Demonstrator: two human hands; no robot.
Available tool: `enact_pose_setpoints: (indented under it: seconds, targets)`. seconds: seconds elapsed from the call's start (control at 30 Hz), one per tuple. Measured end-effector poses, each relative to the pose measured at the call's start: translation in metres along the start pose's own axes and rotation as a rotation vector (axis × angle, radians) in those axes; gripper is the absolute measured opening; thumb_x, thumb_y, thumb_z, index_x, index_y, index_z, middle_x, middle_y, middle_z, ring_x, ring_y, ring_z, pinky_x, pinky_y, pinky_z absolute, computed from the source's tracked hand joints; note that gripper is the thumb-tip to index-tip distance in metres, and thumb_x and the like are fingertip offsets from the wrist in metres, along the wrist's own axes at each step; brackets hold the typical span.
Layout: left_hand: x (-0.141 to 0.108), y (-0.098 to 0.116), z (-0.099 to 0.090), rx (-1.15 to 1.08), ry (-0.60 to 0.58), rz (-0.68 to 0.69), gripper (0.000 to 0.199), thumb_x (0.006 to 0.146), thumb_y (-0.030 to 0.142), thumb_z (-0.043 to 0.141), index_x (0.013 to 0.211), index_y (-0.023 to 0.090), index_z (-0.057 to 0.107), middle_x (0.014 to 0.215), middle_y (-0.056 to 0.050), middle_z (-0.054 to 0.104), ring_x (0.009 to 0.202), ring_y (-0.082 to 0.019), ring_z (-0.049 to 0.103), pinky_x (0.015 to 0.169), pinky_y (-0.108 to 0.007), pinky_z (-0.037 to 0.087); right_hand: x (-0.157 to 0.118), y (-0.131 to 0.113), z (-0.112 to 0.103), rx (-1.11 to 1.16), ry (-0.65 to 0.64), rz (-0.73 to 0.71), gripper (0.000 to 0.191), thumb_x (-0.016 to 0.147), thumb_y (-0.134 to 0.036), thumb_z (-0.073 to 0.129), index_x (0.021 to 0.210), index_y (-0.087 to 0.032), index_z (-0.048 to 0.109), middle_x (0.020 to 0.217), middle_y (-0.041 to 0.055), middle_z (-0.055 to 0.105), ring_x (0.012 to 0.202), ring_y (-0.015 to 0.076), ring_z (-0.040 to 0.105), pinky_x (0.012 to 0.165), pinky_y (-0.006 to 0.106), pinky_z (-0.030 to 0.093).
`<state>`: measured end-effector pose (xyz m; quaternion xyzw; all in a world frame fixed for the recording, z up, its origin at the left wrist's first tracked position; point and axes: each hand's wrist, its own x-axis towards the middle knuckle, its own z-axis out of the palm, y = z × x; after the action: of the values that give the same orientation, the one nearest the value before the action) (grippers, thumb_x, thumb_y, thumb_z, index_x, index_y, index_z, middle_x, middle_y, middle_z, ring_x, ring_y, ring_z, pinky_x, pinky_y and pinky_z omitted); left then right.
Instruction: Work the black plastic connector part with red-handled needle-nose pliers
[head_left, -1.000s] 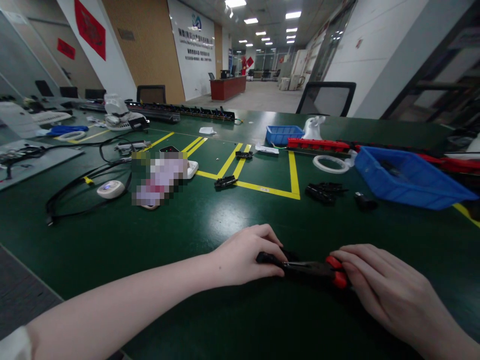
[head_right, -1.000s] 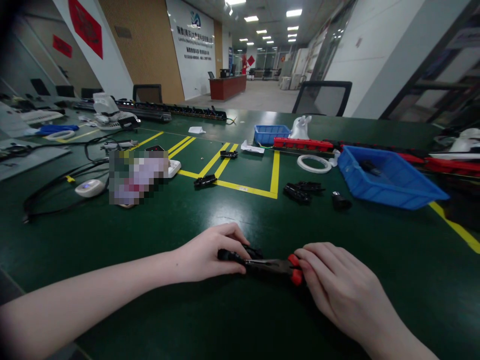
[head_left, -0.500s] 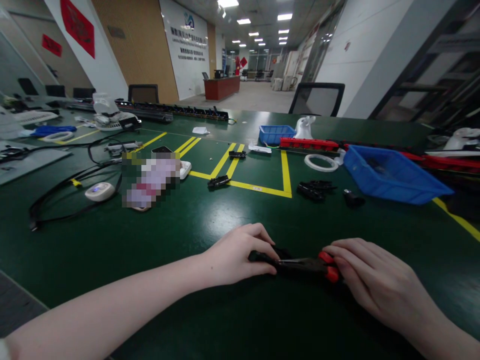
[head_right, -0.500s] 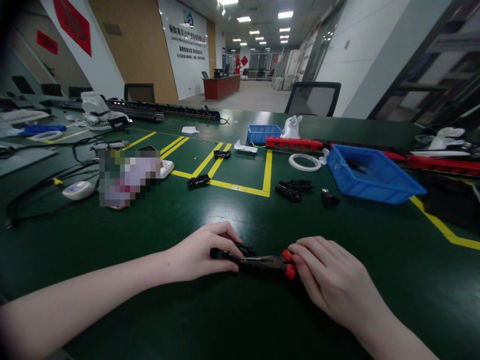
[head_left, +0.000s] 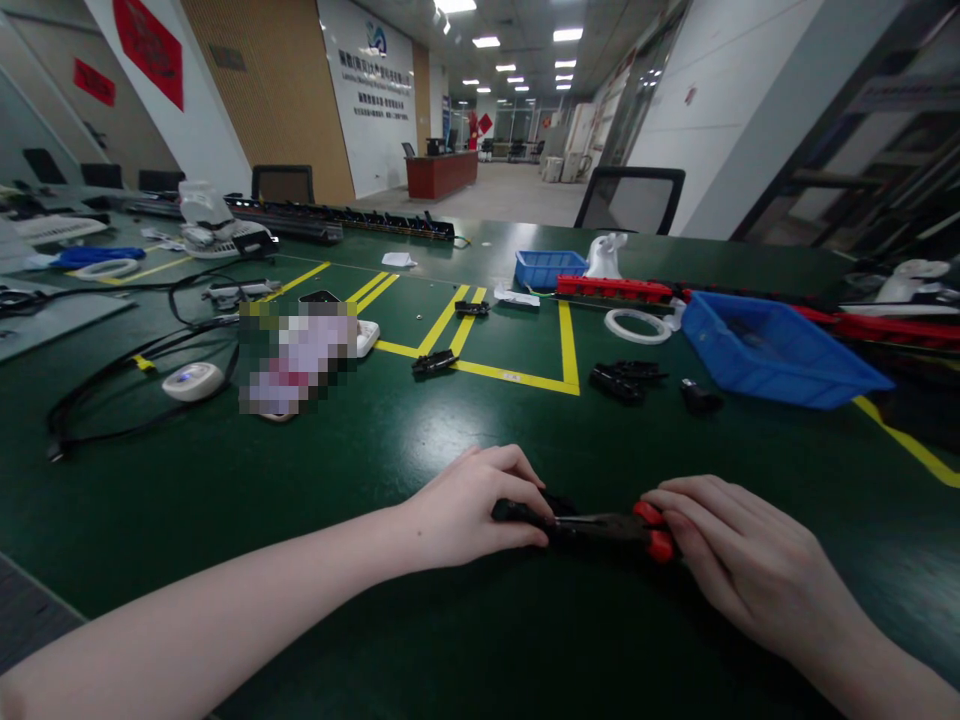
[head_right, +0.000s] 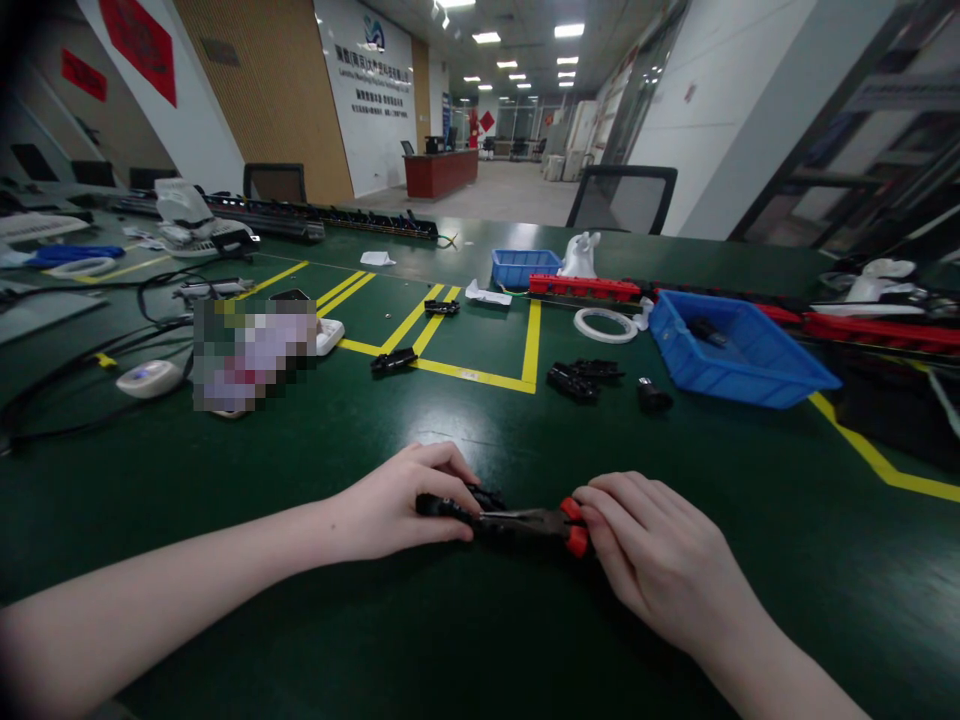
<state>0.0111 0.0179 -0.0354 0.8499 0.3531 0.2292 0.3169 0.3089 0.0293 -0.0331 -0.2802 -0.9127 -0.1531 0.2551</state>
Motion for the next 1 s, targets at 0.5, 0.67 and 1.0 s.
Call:
enact_pose_setpoints:
  seconds: [0.5,0.67,1.0]
  targets:
    - [0.0,-0.0008,0.0,-0.021,0.008,0.01,0.019,0.088,0.03,0.073,0.106,0.024,0.073,0.113,-0.003,0.061,0.107,-0.02,0.058,0.092,-0.037,0.042,0.0004,0.0011,-0.0001,-0.021,-0.006,-0.024,0.02,0.097,-0.017,0.045,0.098,-0.013,0.064,0.092,0.0097,0.065,0.078,0.0163,0.064,0.066,0.028,0.054]
    - [0.0001,-0.0003,0.0,-0.027,0.005,0.011,0.019,0.088,0.029,0.073,0.106,0.023,0.073,0.113,-0.004,0.061,0.107,-0.02,0.059,0.093,-0.037,0.042,-0.0012,0.0019,-0.0018,-0.01,-0.015,-0.017,0.019,0.097,-0.018,0.045,0.098,-0.013,0.064,0.092,0.009,0.065,0.078,0.0154,0.064,0.067,0.027,0.054]
    - [-0.0007,-0.0013,0.0007,-0.013,0.001,0.016,0.019,0.088,0.03,0.073,0.105,0.024,0.073,0.114,-0.004,0.061,0.108,-0.021,0.059,0.093,-0.038,0.042,0.005,-0.0054,-0.0019,-0.003,0.012,-0.029,0.02,0.096,-0.017,0.046,0.096,-0.011,0.065,0.09,0.0094,0.067,0.077,0.0153,0.064,0.066,0.027,0.053]
